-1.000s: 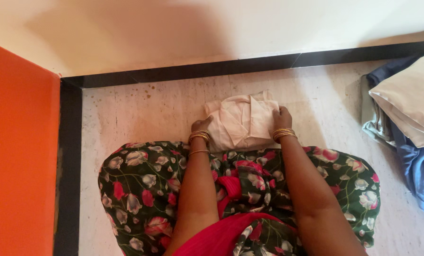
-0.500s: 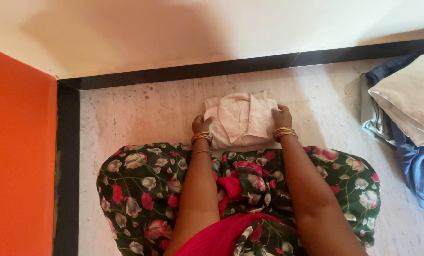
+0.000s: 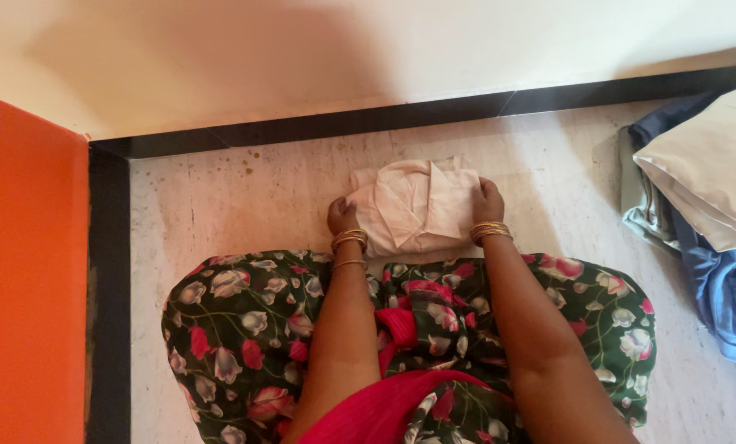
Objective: The person sits on the floor and folds a light-colored shirt by hand, smoothing and aligning the fabric, then folding it into a compact rectangle. The folded shirt is placed on a nearby stack of other folded clothes.
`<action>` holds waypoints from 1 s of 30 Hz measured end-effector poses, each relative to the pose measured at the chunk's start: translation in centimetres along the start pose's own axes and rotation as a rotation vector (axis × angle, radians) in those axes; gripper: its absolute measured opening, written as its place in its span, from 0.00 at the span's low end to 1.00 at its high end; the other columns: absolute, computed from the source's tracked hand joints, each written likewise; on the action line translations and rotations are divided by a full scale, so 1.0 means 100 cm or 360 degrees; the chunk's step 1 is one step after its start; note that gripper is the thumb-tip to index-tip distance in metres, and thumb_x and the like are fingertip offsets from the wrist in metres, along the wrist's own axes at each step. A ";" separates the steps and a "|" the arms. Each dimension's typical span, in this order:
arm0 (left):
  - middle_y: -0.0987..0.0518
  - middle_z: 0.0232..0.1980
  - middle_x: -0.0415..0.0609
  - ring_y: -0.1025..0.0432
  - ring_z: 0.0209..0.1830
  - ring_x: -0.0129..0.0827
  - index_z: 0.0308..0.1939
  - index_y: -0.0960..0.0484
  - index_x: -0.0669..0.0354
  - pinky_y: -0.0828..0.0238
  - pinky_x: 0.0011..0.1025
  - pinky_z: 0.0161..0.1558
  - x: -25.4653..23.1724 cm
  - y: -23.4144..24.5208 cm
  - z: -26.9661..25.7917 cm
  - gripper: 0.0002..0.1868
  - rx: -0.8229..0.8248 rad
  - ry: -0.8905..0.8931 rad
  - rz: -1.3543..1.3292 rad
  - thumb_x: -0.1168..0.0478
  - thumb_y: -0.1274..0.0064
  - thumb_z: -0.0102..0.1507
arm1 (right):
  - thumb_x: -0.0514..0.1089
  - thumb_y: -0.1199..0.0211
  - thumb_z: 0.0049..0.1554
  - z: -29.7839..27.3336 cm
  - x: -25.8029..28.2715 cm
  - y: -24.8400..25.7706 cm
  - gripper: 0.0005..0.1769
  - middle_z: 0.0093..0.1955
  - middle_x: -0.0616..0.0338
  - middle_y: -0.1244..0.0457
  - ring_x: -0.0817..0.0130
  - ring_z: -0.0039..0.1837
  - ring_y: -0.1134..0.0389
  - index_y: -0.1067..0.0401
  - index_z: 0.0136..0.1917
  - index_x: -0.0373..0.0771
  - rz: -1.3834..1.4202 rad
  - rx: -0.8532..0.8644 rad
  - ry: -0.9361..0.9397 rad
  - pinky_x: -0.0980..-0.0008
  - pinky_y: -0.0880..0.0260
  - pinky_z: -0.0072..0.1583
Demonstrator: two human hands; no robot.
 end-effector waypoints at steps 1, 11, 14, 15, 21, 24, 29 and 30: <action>0.20 0.54 0.54 0.27 0.51 0.40 0.59 0.23 0.67 0.30 0.35 0.55 -0.003 0.001 -0.003 0.25 -0.0103 0.0014 0.0229 0.57 0.39 0.62 | 0.46 0.41 0.63 -0.002 0.002 -0.001 0.21 0.59 0.49 0.31 0.63 0.58 0.31 0.29 0.66 0.33 -0.0159 0.0025 0.0020 0.68 0.31 0.59; 0.53 0.86 0.58 0.60 0.87 0.54 0.82 0.48 0.60 0.69 0.61 0.80 -0.088 -0.053 -0.109 0.41 0.0010 -0.1058 0.1349 0.42 0.58 0.71 | 0.61 0.50 0.67 -0.042 0.064 -0.029 0.41 0.87 0.45 0.61 0.45 0.86 0.65 0.53 0.84 0.39 -0.1132 -0.0027 0.0500 0.32 0.69 0.78; 0.53 0.85 0.52 0.62 0.85 0.51 0.81 0.46 0.54 0.73 0.64 0.76 -0.083 -0.071 -0.132 0.41 0.0517 -0.1136 0.1978 0.41 0.59 0.67 | 0.61 0.51 0.67 -0.059 0.069 -0.049 0.41 0.88 0.47 0.63 0.44 0.87 0.67 0.55 0.85 0.41 -0.1356 0.0143 0.0701 0.31 0.67 0.78; 0.53 0.85 0.52 0.62 0.85 0.49 0.80 0.45 0.54 0.73 0.66 0.76 -0.079 -0.072 -0.130 0.40 0.0525 -0.1111 0.1902 0.40 0.61 0.68 | 0.61 0.51 0.66 -0.062 0.068 -0.054 0.41 0.88 0.47 0.64 0.43 0.87 0.67 0.55 0.85 0.41 -0.1396 0.0201 0.0721 0.31 0.67 0.77; 0.53 0.85 0.50 0.64 0.85 0.49 0.80 0.45 0.50 0.76 0.71 0.73 -0.048 -0.072 -0.109 0.38 0.0671 -0.0929 0.1767 0.38 0.64 0.69 | 0.63 0.50 0.63 -0.065 0.048 -0.072 0.45 0.87 0.47 0.64 0.44 0.86 0.67 0.58 0.84 0.42 -0.1514 0.0500 0.0623 0.31 0.69 0.76; 0.54 0.85 0.48 0.66 0.85 0.51 0.80 0.45 0.47 0.78 0.75 0.71 -0.044 -0.074 -0.107 0.38 0.0737 -0.0844 0.1902 0.39 0.65 0.69 | 0.65 0.52 0.63 -0.062 0.043 -0.075 0.45 0.87 0.48 0.64 0.45 0.86 0.68 0.58 0.84 0.42 -0.1570 0.0536 0.0596 0.32 0.70 0.77; 0.54 0.85 0.48 0.66 0.84 0.52 0.81 0.47 0.46 0.78 0.76 0.70 -0.049 -0.075 -0.106 0.38 0.0765 -0.0866 0.1973 0.39 0.65 0.69 | 0.65 0.53 0.65 -0.062 0.037 -0.076 0.44 0.87 0.48 0.64 0.46 0.86 0.67 0.59 0.85 0.42 -0.1574 0.0510 0.0647 0.33 0.71 0.78; 0.55 0.85 0.48 0.66 0.84 0.52 0.81 0.48 0.46 0.78 0.76 0.70 -0.050 -0.075 -0.106 0.38 0.0779 -0.0845 0.1963 0.39 0.66 0.69 | 0.65 0.53 0.64 -0.062 0.036 -0.076 0.44 0.87 0.48 0.64 0.46 0.86 0.67 0.59 0.85 0.43 -0.1575 0.0517 0.0633 0.33 0.71 0.77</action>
Point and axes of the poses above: each hand's wrist, its own z-axis towards the middle knuckle, its own y-axis out of the back of the hand, x = y × z, the point moved 2 cm from there along z, towards the middle knuckle
